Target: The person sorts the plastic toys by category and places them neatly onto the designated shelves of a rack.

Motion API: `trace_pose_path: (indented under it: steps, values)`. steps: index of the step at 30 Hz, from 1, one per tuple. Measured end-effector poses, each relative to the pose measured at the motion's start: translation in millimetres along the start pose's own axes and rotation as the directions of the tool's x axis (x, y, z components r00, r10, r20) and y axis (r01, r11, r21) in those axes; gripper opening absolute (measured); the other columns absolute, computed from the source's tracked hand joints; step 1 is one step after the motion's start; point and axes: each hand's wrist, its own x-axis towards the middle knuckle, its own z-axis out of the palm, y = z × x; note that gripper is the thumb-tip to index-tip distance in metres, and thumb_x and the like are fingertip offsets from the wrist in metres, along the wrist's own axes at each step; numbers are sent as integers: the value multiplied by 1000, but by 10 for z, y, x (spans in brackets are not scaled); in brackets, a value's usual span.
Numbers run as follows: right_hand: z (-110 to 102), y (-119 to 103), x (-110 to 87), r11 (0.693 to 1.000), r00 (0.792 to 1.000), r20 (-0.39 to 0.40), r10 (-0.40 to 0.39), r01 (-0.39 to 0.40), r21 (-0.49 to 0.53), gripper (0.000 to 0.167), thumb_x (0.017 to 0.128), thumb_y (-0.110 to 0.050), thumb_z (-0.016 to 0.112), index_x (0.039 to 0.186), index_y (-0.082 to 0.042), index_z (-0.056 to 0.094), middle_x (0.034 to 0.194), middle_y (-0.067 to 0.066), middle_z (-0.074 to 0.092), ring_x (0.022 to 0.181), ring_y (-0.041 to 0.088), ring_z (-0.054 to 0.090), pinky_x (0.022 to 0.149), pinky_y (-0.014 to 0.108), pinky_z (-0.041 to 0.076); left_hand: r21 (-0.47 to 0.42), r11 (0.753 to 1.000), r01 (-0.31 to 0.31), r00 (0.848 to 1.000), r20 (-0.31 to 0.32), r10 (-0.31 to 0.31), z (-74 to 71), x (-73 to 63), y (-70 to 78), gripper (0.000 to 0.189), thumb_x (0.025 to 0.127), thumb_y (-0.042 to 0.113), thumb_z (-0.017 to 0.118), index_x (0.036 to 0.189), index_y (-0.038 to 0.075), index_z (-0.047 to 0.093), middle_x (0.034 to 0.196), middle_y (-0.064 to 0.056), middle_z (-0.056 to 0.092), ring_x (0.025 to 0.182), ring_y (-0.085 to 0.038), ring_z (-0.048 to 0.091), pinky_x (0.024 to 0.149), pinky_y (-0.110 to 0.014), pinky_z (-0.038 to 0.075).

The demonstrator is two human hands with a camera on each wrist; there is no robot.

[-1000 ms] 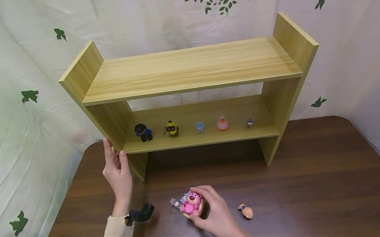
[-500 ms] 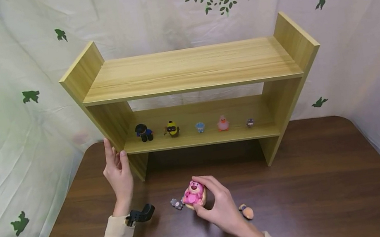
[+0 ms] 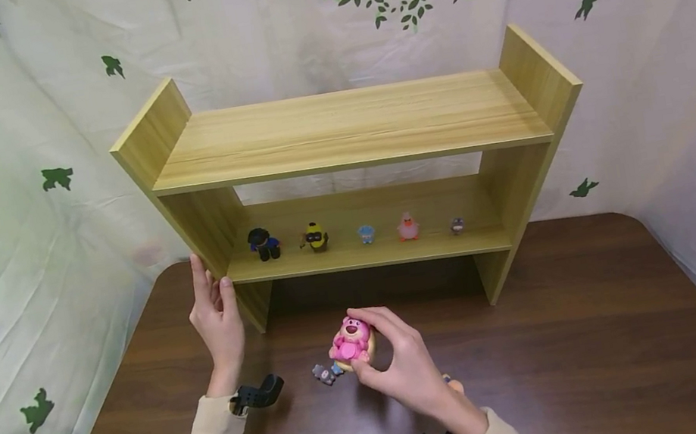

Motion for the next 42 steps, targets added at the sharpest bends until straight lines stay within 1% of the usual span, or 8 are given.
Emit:
trace_pose_path:
  steps: [4,12,18,22,27,29,36,42]
  values:
    - [-17,10,42,1000,1000,19,-17,17,17,56,75,0,76,128,0,57,122,9,59,110,22,56,95,30,44,-2,1000,-4,1000,-3,4,2,-1,0,62,91,-13,52,148,7,36,102,-26,61,65,-23,43,63,-12,35]
    - [-81,-117,209,995,995,29,-96,97,-12,53,76,-7,73,127,-2,58,122,6,60,109,21,57,95,31,43,0,1000,29,999,23,-29,-28,-9,6,59,95,-3,54,149,15,37,124,-14,61,75,-20,51,65,-18,41]
    - [-142,-228,339,994,993,48,-110,110,-11,54,77,-8,74,128,-4,58,123,5,59,110,20,56,94,36,45,1,1000,19,1000,22,-19,-30,-8,-11,57,96,1,53,149,15,36,119,-15,62,75,-21,52,66,-18,42]
    - [-167,-279,415,991,990,50,-135,135,-1,55,77,-8,74,129,-3,58,123,6,59,110,21,56,94,32,45,-2,1000,20,1000,17,-20,-28,-9,-7,57,96,1,54,149,14,37,114,-17,63,76,-22,53,68,-16,43]
    - [-178,-322,492,986,985,49,-166,165,21,55,77,-8,74,129,-2,58,124,8,59,111,22,55,95,30,44,-3,1000,21,1000,4,-21,-15,-7,3,59,95,-4,54,148,12,38,120,-17,62,83,-26,59,72,-11,43]
    - [-181,-341,521,984,983,50,-177,175,28,54,77,-8,73,128,-2,58,124,8,59,112,23,55,95,31,44,-1,1000,12,1000,-2,-12,-14,0,43,59,93,-7,54,148,10,38,119,-20,62,83,-28,59,72,-10,42]
    - [-213,-402,634,974,974,66,-218,214,70,54,76,-6,74,128,2,57,124,11,59,113,25,55,98,35,42,3,1000,-8,1000,-8,8,-58,57,379,61,91,-12,53,147,8,38,112,-26,62,79,-29,58,73,-10,42]
    - [-242,-460,730,966,968,92,-233,219,134,57,75,1,74,129,3,55,126,11,57,115,26,53,99,38,40,8,1000,-7,1000,-3,7,-61,60,388,59,92,-11,53,146,5,38,113,-26,62,81,-30,60,73,-10,43]
